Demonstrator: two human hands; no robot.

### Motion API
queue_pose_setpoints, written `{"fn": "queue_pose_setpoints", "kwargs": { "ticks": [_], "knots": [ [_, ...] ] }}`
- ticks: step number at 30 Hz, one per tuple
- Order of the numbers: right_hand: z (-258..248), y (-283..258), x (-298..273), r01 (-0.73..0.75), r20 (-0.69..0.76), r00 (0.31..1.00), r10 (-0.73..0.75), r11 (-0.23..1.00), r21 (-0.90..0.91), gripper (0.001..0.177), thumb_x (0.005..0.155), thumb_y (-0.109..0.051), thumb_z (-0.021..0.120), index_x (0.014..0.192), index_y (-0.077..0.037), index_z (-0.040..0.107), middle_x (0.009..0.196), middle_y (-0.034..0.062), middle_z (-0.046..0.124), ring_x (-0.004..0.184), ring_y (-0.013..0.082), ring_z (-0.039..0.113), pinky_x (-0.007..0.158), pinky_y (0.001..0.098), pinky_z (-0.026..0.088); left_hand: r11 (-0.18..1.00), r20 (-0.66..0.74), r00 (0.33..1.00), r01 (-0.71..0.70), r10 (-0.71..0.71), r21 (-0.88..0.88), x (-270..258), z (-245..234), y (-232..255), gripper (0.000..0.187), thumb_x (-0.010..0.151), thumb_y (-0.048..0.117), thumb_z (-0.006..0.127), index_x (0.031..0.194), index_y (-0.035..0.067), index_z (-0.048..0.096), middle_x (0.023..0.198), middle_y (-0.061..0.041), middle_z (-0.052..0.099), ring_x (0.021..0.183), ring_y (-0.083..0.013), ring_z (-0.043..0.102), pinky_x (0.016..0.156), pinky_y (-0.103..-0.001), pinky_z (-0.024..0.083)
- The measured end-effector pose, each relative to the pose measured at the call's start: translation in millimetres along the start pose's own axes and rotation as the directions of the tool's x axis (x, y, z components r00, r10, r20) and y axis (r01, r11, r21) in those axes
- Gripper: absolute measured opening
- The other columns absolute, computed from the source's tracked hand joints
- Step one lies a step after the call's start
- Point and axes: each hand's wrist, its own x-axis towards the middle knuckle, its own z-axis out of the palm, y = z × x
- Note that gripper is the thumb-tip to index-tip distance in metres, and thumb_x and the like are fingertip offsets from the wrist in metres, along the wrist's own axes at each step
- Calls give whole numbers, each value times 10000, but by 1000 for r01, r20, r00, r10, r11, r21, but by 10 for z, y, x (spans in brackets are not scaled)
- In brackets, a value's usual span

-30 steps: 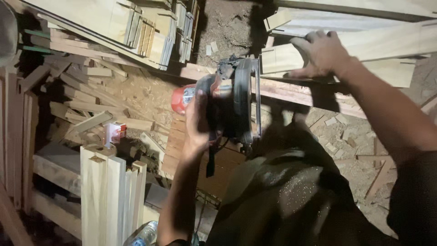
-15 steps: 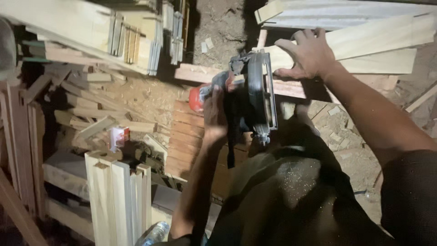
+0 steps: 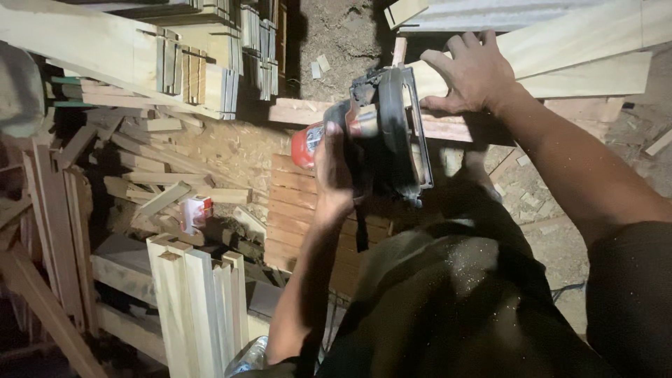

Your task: The person uses a circular saw to cut multiple pieces of wood on a workbench. They repeatedly position each plank, cut it, and then stack the cut pieces to the side.

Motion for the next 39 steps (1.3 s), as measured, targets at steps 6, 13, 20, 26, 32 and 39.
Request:
{"fn": "queue_pose_setpoints", "kwargs": {
  "ticks": [6,13,20,26,32,39],
  "knots": [
    [-32,-15,-20,-2,7,1000,2,1000,-2,895,802,-836,604,1474,-252,511,1257,233,614,1242,414,550,1028,645,377,947,118,987,-137,106,290,-105,110,191,583,1082,480,354,1341,16,595,887,-33,682,761,-104,618,695,-255,496],
    [-33,-1,-15,8,7,1000,-8,999,-43,905,791,-867,584,1448,-247,527,1211,231,622,1215,406,564,1006,641,389,840,165,965,-260,205,476,-108,216,289,630,1170,425,282,1371,-63,625,958,-73,700,817,-136,617,763,-259,505],
    [89,38,21,13,43,999,-8,994,-108,963,787,-963,464,1465,-280,513,1193,237,624,1199,399,577,988,644,403,800,281,923,-371,263,472,-40,139,278,605,1149,419,249,1354,-50,571,951,-83,729,823,-154,697,784,-263,575],
    [70,54,19,11,37,999,-8,998,-63,943,799,-936,490,1463,-267,517,1211,234,625,1193,394,580,996,645,401,977,93,988,-137,123,162,15,126,149,603,1162,392,336,1233,-106,668,895,-110,694,746,-157,629,679,-268,501],
    [32,26,13,-2,55,998,6,998,-57,936,785,-926,513,1452,-269,521,1200,229,627,1201,393,578,1005,635,398,949,135,974,-211,183,236,48,92,152,611,1152,413,337,1252,-93,665,953,-102,711,811,-159,647,748,-274,521],
    [35,34,30,8,30,1000,-7,998,-54,956,768,-949,510,1429,-258,529,1188,233,627,1174,396,582,982,653,397,900,110,979,-201,172,387,72,96,199,657,1160,444,324,1107,-83,711,870,-95,728,756,-157,666,710,-273,531]
  ]
}}
